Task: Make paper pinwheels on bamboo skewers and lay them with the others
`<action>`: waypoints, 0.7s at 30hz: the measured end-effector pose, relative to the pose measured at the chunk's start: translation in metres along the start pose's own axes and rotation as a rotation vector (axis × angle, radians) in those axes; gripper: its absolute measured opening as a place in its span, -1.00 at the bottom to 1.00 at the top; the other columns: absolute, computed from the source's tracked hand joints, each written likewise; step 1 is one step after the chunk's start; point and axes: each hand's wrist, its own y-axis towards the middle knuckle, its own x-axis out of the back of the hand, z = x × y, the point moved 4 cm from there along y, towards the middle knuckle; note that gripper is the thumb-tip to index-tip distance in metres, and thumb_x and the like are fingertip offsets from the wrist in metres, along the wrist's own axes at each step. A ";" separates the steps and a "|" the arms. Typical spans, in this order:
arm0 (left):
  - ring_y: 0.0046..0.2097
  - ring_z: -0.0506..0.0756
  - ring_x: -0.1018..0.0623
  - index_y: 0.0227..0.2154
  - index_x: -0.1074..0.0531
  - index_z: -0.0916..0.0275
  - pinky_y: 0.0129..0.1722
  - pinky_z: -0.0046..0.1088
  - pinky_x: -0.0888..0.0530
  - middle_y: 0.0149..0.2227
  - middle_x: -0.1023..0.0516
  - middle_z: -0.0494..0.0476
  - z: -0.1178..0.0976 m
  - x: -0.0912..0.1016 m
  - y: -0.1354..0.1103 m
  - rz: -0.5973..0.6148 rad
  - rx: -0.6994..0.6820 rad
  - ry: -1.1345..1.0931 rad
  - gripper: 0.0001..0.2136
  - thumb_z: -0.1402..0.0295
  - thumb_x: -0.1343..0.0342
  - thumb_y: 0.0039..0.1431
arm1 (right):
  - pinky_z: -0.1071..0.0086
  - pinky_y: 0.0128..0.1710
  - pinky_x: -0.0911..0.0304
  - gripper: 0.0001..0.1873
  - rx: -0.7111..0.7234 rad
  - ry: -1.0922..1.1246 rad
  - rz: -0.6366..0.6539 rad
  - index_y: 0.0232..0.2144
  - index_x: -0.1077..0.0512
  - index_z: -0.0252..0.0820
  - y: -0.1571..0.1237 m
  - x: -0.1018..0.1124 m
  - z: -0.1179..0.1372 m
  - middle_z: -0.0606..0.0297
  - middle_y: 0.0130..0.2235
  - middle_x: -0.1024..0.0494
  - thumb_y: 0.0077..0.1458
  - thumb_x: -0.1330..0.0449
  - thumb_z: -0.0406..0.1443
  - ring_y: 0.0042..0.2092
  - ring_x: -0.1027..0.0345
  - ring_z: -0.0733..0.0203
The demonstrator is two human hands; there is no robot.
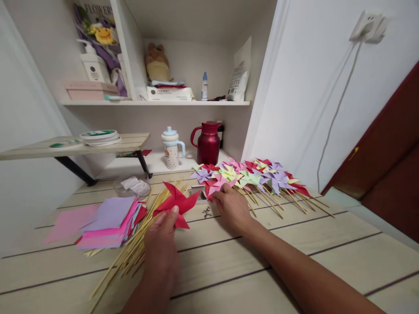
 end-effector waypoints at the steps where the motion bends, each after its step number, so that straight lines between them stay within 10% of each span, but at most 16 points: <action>1: -0.44 -0.01 -0.56 -0.52 -0.53 0.25 -0.39 -0.53 -0.47 -0.51 -0.60 -0.06 -0.001 0.000 0.000 -0.002 0.001 -0.012 -0.87 0.38 -0.35 -0.18 | 0.35 -0.40 -0.04 -0.68 0.003 -0.011 -0.002 -0.14 -0.57 -0.06 0.001 -0.001 -0.001 0.15 -0.15 -0.46 0.28 -0.01 -0.29 -0.23 -0.38 0.13; 21: -0.46 -0.02 -0.55 -0.54 -0.55 0.27 -0.37 -0.53 -0.43 -0.54 -0.59 -0.05 0.006 0.001 0.005 -0.044 0.025 0.010 -0.88 0.42 -0.35 -0.23 | 0.43 -0.32 -0.10 -0.75 0.027 0.117 0.062 -0.12 -0.54 -0.01 -0.003 0.002 -0.010 0.27 -0.13 -0.50 0.22 -0.11 -0.30 -0.21 -0.40 0.23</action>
